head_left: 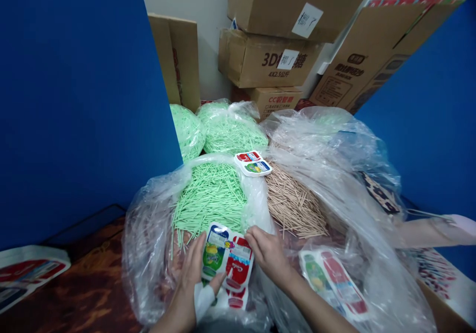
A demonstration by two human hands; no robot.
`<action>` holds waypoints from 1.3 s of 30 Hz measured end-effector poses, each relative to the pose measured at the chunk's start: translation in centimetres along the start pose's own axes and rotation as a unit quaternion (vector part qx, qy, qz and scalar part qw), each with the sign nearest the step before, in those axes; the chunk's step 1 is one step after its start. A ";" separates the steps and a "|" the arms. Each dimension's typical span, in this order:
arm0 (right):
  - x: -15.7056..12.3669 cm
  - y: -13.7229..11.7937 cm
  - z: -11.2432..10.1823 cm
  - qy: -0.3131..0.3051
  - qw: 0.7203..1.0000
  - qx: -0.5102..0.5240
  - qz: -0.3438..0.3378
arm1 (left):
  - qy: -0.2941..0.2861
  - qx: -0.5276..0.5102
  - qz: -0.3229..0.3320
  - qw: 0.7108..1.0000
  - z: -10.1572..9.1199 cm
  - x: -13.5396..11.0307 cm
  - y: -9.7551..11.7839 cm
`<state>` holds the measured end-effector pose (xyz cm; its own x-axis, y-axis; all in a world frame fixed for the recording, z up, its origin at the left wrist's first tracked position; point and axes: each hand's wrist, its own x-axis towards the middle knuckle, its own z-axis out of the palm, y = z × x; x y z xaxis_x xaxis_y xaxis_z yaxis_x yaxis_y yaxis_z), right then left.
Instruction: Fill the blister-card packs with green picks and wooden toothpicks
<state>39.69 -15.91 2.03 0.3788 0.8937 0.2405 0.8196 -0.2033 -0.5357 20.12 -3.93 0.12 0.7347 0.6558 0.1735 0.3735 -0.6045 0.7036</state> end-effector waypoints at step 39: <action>4.1 -2.0 -2.3 -0.028 0.989 0.145 0.029 | -0.245 -0.347 -0.166 0.890 1.7 7.5 3.6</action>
<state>40.62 -12.78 5.97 0.3897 0.9067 0.1612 0.6360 -0.1383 -0.7592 27.99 -1.97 2.80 0.8715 0.3674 -0.3248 0.3008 0.1228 0.9458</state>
